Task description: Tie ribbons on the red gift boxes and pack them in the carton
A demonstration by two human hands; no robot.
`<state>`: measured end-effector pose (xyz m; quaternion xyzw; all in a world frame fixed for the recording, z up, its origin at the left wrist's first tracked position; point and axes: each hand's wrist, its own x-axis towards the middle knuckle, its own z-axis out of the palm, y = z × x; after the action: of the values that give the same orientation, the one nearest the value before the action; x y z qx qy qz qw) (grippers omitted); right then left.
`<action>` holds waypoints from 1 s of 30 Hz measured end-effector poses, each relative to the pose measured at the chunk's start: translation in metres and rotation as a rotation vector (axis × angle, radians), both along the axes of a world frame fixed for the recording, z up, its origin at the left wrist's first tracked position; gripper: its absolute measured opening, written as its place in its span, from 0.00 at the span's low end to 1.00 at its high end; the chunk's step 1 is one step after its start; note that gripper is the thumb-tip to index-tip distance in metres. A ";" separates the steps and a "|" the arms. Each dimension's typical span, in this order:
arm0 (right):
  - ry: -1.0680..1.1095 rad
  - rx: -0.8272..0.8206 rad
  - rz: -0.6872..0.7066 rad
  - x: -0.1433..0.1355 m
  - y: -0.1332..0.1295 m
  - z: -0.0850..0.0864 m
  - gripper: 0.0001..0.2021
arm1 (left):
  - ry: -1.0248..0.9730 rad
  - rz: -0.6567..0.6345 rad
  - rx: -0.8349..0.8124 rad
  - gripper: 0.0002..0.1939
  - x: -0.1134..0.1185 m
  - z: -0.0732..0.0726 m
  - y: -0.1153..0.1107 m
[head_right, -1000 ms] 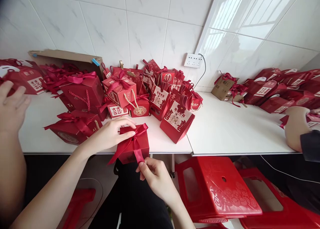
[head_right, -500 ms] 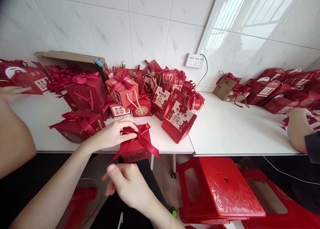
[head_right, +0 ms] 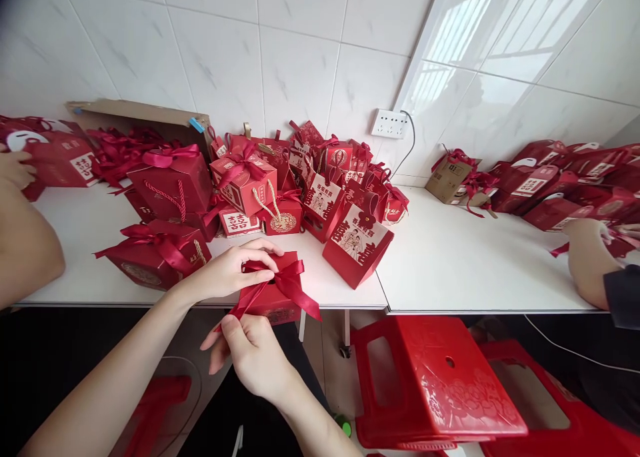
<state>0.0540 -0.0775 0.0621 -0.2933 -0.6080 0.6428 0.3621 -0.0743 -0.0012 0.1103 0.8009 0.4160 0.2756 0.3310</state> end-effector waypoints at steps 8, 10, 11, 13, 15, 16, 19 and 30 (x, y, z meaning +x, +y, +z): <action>-0.125 0.145 0.055 0.003 0.008 -0.006 0.27 | -0.046 -0.004 -0.006 0.08 0.001 -0.003 0.005; -0.157 0.178 0.092 0.006 0.012 -0.005 0.27 | -0.046 -0.003 -0.005 0.08 0.001 -0.004 0.007; -0.169 0.192 0.112 0.007 0.013 -0.005 0.26 | -0.045 -0.001 -0.003 0.08 0.000 -0.004 0.007; -0.193 0.229 0.135 0.008 0.017 -0.004 0.26 | -0.044 0.010 0.002 0.09 0.000 -0.005 0.009; -0.215 0.276 0.132 0.009 0.021 -0.003 0.25 | -0.046 0.027 0.006 0.09 -0.001 -0.005 0.010; -0.227 0.297 0.127 0.009 0.023 -0.002 0.25 | -0.045 0.035 0.013 0.09 -0.001 -0.006 0.011; -0.256 0.312 0.131 0.009 0.028 0.001 0.24 | -0.051 0.058 0.038 0.09 -0.002 -0.007 0.015; -0.303 0.382 0.268 0.027 0.033 0.011 0.21 | -0.086 0.064 0.022 0.09 -0.003 -0.007 0.017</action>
<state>0.0806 -0.0449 0.0728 -0.2294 -0.7989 0.5074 0.2275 -0.0769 0.0163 0.1032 0.7782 0.4236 0.3248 0.3310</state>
